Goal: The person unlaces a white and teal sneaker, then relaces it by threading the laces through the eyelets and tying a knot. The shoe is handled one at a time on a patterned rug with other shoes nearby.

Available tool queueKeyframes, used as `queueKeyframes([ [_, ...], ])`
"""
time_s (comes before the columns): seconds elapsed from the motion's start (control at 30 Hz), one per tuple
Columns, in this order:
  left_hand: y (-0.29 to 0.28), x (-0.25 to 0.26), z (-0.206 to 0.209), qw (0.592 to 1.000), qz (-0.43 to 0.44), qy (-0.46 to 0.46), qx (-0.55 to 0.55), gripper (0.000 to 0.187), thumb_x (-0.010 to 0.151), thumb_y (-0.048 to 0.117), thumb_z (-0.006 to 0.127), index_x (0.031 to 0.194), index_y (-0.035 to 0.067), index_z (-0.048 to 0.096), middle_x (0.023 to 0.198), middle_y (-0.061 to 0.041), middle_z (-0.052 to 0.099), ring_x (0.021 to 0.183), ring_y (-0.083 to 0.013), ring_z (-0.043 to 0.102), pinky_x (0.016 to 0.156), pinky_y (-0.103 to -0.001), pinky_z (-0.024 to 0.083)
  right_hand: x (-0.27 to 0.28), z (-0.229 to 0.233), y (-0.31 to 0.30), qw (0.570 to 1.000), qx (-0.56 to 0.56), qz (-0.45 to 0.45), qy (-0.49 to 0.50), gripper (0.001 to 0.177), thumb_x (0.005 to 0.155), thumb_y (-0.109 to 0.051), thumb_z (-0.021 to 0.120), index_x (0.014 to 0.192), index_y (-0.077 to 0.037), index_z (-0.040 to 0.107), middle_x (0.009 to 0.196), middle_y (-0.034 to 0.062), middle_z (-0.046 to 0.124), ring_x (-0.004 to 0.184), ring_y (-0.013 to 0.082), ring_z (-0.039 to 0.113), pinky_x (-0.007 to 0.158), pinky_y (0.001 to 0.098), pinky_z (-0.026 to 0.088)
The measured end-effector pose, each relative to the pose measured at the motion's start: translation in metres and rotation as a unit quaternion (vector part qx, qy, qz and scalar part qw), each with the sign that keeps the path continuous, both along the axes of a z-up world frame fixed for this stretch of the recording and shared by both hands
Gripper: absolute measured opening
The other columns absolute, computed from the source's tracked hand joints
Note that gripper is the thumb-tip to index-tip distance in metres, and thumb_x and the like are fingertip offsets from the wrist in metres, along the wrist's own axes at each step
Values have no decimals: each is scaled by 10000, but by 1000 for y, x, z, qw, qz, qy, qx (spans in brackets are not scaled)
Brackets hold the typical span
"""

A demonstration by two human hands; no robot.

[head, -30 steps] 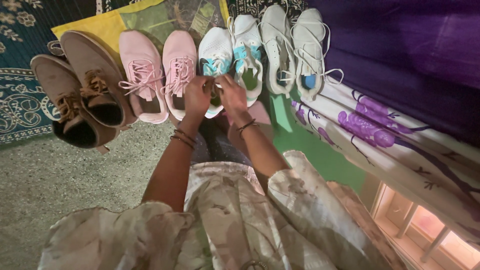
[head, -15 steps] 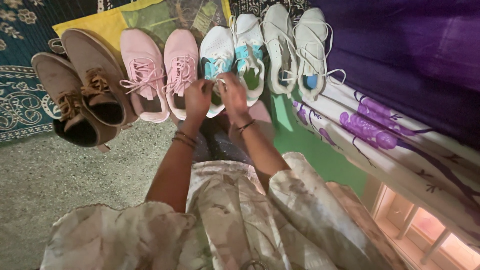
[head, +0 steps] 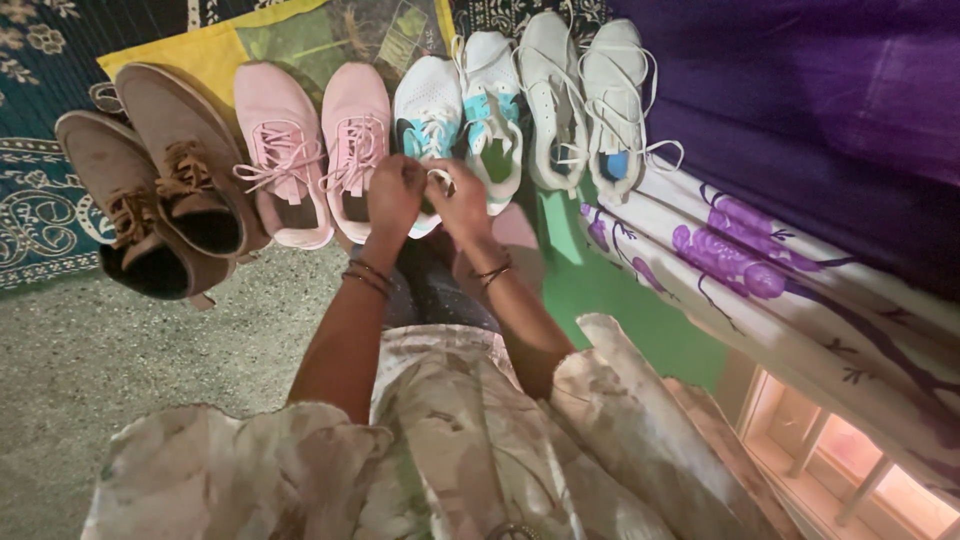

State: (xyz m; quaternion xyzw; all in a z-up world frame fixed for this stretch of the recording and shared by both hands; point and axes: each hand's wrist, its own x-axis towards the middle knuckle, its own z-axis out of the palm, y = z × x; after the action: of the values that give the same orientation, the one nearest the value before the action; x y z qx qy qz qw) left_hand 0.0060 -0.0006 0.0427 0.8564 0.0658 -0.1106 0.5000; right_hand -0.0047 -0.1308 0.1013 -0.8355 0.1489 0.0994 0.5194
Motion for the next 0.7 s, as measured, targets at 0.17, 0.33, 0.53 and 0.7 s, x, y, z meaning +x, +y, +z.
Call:
queueKeyframes([
  [0.17, 0, 3, -9, 1000, -13, 28, 0, 178, 912, 209, 716, 910, 33, 742, 887, -179, 717, 834, -352, 702, 763, -449, 543, 1, 8, -3, 999, -46, 5, -28, 155, 967, -78, 691, 1112, -42, 731, 1087, 113, 739, 868, 213, 686, 756, 313, 537],
  [0.33, 5, 8, -15, 996, -17, 85, -38, 204, 889, 233, 721, 937, 39, 765, 847, -160, 746, 789, -319, 734, 716, -411, 556, 1, 24, -1, 995, -43, -17, -85, 141, 967, -39, 680, 1104, -25, 709, 1058, 129, 725, 938, 255, 715, 822, 329, 563],
  [0.53, 7, 8, -20, 993, -13, 102, -53, 208, 897, 226, 700, 968, 46, 777, 864, -166, 756, 809, -308, 751, 721, -391, 565, 1, 30, 5, 988, -65, 5, -141, 142, 945, -8, 696, 1087, -15, 701, 1052, 135, 706, 968, 287, 701, 863, 344, 552],
  [0.7, 6, 8, -27, 992, -9, 111, -56, 206, 893, 219, 696, 974, 48, 778, 868, -163, 759, 813, -308, 750, 722, -392, 560, 2, 3, 6, 994, -72, -11, -84, 167, 900, 19, 714, 1058, -34, 722, 1040, 137, 697, 925, 276, 696, 799, 334, 548],
])
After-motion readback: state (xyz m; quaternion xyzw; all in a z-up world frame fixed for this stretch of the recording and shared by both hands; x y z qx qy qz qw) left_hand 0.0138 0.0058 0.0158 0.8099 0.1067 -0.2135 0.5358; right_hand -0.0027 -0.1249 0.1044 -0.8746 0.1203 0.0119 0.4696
